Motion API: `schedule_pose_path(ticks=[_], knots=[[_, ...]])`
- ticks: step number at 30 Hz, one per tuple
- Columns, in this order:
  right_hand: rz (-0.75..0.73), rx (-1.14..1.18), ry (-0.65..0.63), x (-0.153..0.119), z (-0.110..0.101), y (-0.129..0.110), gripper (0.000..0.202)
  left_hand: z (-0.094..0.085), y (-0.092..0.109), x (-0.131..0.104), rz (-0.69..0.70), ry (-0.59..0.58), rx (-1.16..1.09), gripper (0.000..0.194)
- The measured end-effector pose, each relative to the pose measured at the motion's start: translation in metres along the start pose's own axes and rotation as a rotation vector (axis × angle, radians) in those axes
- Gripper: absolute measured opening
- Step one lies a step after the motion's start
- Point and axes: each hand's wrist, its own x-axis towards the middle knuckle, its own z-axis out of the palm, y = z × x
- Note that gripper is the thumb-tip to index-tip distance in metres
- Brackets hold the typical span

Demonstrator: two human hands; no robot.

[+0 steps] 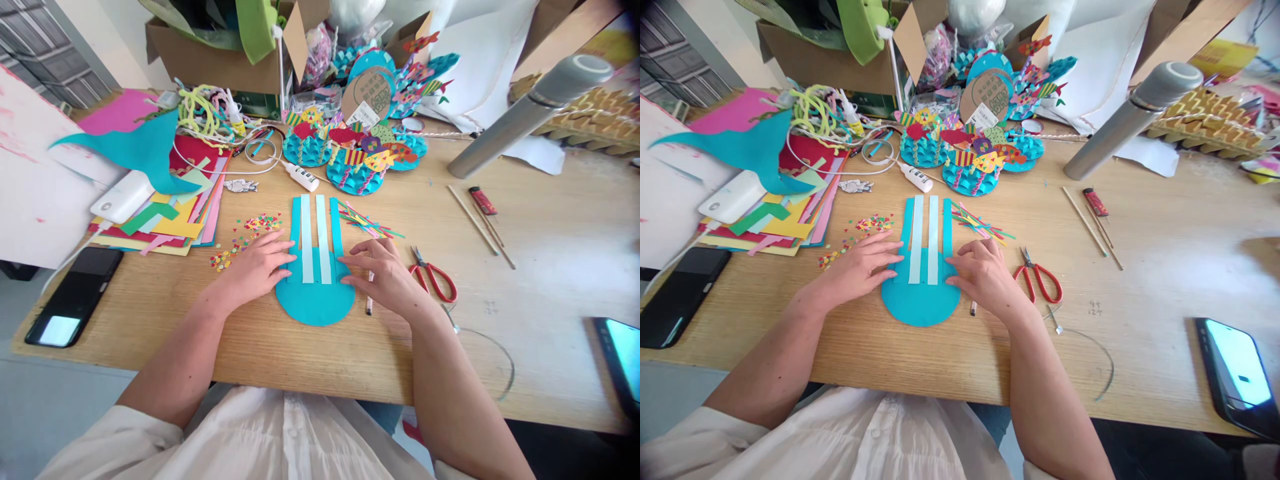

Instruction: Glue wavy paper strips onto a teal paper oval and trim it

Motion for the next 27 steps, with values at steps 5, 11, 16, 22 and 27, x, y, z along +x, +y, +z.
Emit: schedule_pose_path(ticks=[5,11,16,22,27], knots=[[0.019,0.070,0.027,0.002,-0.004,-0.005,0.029,0.002,-0.002,-0.001,0.002,0.042,-0.039,0.025],[0.355,0.113,0.327,0.004,-0.023,-0.011,0.030,0.004,-0.003,-0.001,-0.002,0.112,-0.042,0.025],[0.663,-0.142,0.109,-0.001,-0.027,-0.001,0.044,0.004,-0.002,0.001,-0.010,0.194,-0.009,0.026],[0.618,-0.319,-0.213,-0.001,-0.012,0.002,0.038,0.006,-0.005,0.004,-0.024,0.291,-0.024,0.026],[0.671,-0.134,-0.099,0.000,-0.017,0.001,0.033,0.007,-0.005,0.005,-0.028,0.324,-0.050,0.025]])
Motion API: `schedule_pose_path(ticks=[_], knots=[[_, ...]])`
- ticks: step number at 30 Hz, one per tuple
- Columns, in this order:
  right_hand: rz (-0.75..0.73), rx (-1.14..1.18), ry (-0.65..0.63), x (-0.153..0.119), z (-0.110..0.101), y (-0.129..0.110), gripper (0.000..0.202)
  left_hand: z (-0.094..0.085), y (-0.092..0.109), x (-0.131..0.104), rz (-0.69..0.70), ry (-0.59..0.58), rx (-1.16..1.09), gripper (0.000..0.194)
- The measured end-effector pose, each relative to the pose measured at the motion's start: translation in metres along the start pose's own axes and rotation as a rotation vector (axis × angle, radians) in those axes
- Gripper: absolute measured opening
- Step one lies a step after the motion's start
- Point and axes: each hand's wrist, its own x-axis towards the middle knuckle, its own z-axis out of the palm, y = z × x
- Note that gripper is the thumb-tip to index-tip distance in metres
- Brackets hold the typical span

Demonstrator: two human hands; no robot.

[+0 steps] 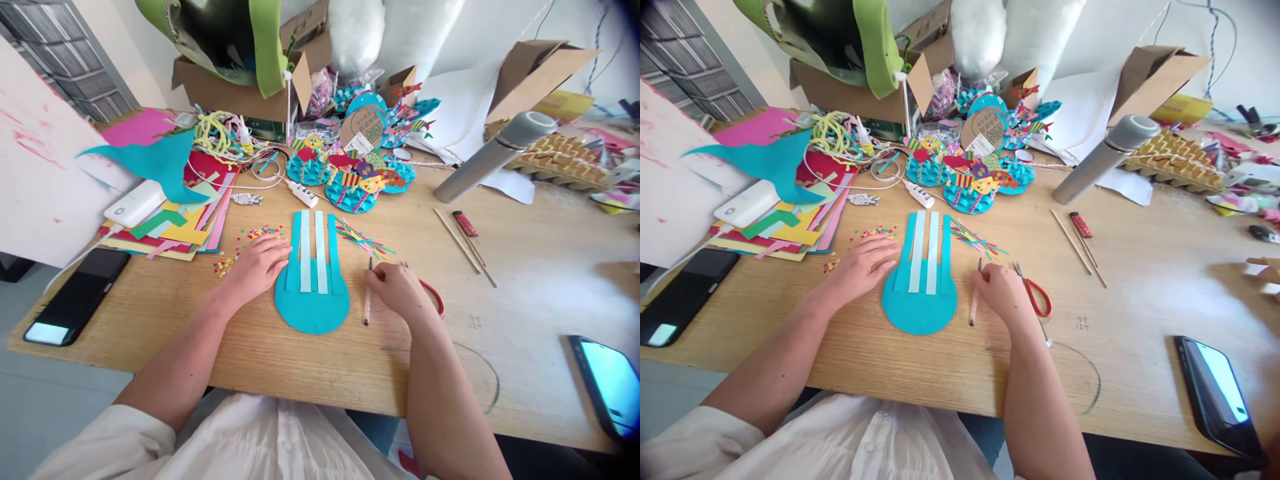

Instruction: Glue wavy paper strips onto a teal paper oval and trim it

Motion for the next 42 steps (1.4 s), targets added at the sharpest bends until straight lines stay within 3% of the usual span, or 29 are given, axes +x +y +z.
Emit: schedule_pose_path(ticks=[5,8,13,18,20,24,32,38,42], knots=[[-0.020,0.747,-0.056,-0.004,-0.012,0.001,0.033,0.002,-0.002,0.000,0.005,0.023,-0.009,0.024],[-0.046,1.020,-0.060,-0.007,-0.016,-0.001,0.032,0.002,-0.002,0.000,0.016,0.042,-0.005,0.024],[-0.063,1.167,-0.024,-0.009,-0.021,-0.003,0.034,0.000,-0.002,0.000,0.027,0.031,-0.019,0.022],[-0.107,1.164,0.064,-0.009,-0.022,-0.009,0.028,-0.002,-0.001,0.000,0.039,-0.057,-0.057,0.020],[-0.115,1.176,0.038,-0.009,-0.022,-0.014,0.026,-0.003,-0.001,-0.001,0.047,-0.092,-0.069,0.020],[-0.116,1.073,-0.079,-0.011,-0.018,-0.027,0.026,-0.003,-0.003,-0.001,0.072,-0.132,-0.084,0.021],[-0.287,0.356,0.039,-0.014,0.016,-0.049,0.023,-0.005,-0.005,-0.002,0.089,-0.192,-0.058,0.020],[-0.639,0.059,0.066,-0.023,0.019,-0.050,0.036,-0.005,-0.005,-0.003,0.097,-0.242,-0.049,0.024],[-0.788,-0.021,0.071,-0.026,0.018,-0.053,0.042,-0.010,-0.006,-0.004,0.095,-0.338,-0.086,0.045]])
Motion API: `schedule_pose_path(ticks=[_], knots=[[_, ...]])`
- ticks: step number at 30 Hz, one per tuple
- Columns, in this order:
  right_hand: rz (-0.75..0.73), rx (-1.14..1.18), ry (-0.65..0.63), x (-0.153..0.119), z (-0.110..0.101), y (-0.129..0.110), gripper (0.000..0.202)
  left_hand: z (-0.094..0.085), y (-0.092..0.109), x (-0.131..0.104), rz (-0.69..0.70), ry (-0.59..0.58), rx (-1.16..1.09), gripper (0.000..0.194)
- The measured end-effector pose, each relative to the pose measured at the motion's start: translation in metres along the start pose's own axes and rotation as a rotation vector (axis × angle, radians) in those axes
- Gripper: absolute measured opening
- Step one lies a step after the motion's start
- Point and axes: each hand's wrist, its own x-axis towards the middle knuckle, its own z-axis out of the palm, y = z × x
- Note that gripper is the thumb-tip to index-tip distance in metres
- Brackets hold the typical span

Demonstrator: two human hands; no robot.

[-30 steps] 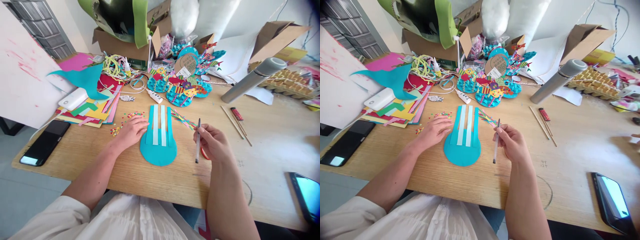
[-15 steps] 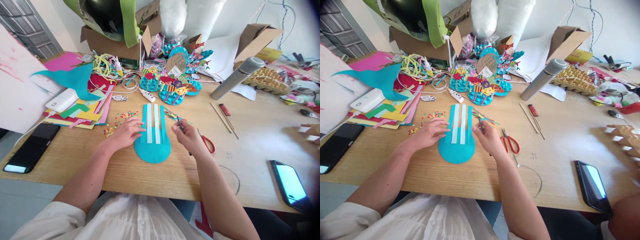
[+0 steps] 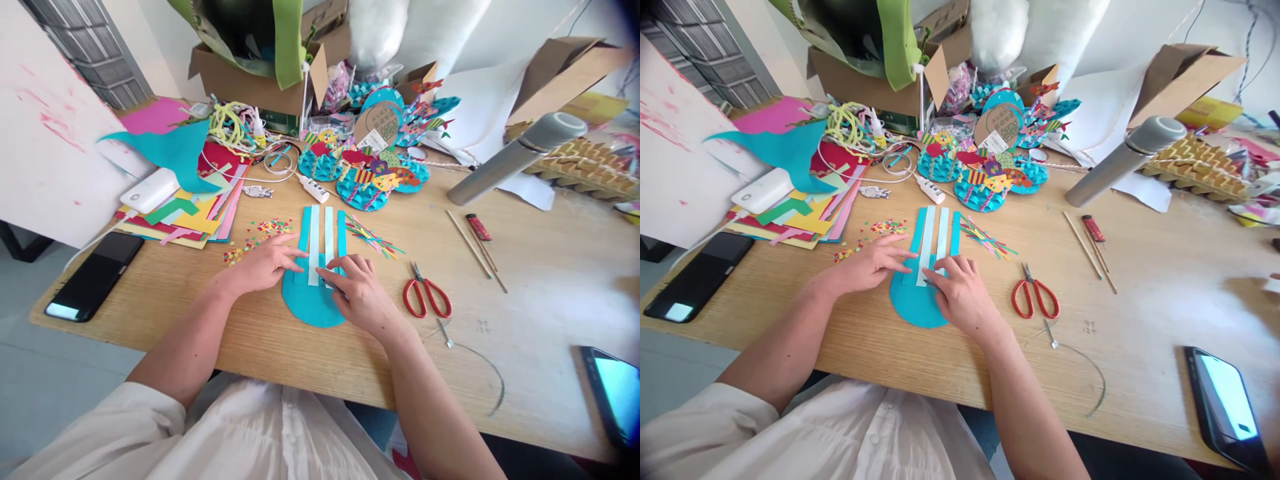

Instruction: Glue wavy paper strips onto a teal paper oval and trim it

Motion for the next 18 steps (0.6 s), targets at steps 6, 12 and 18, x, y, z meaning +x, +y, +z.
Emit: schedule_pose_path(ticks=[6,12,18], knots=[[-0.050,0.041,-0.049,0.000,0.006,0.001,0.050,-0.014,-0.005,-0.008,-0.045,-0.177,-0.095,0.065],[-0.070,0.066,-0.056,-0.001,0.006,0.002,0.049,-0.013,-0.006,-0.009,-0.051,-0.249,-0.105,0.061],[-0.075,0.083,-0.067,-0.001,0.005,0.002,0.049,-0.010,-0.008,-0.008,-0.043,-0.272,-0.092,0.062]])
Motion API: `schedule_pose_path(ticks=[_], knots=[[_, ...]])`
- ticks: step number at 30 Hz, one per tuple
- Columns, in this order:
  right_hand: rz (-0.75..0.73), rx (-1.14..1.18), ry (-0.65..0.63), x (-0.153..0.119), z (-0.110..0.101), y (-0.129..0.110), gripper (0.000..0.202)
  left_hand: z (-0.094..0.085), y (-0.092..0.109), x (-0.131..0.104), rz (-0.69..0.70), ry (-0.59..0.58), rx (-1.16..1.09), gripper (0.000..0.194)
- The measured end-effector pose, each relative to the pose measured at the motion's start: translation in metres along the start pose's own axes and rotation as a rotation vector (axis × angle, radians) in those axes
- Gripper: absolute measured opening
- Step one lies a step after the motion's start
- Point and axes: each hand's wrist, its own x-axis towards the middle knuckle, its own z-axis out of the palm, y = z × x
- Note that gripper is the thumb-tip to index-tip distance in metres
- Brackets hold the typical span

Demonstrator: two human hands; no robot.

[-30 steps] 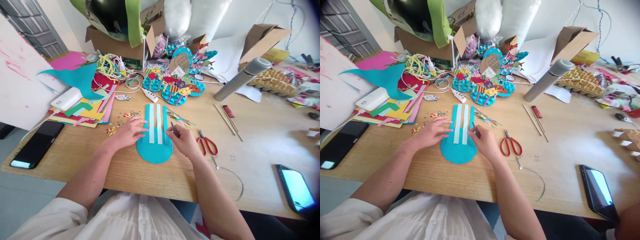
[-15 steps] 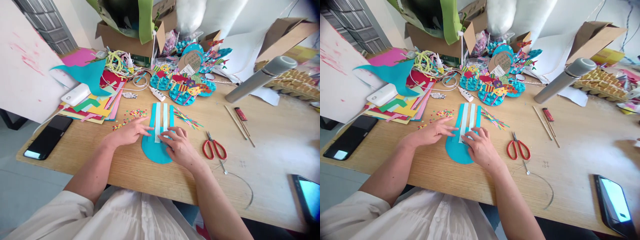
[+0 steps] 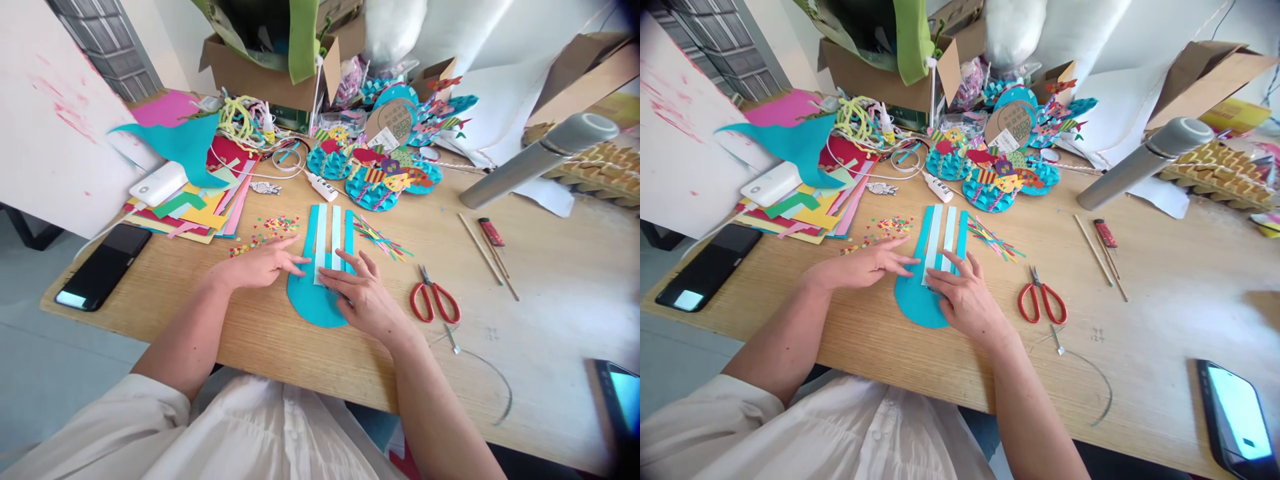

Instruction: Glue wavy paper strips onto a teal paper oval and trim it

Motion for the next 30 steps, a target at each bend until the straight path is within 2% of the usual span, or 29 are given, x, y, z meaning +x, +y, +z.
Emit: schedule_pose_path(ticks=[8,30], knots=[[-0.004,-0.002,-0.016,-0.0006,0.0016,0.0004,0.048,0.0026,-0.0014,0.0009,-0.013,-0.007,0.018,0.064],[0.003,-0.023,-0.035,0.0012,0.0028,-0.0022,0.047,0.0005,0.0031,0.0001,-0.050,-0.003,0.012,0.055]])
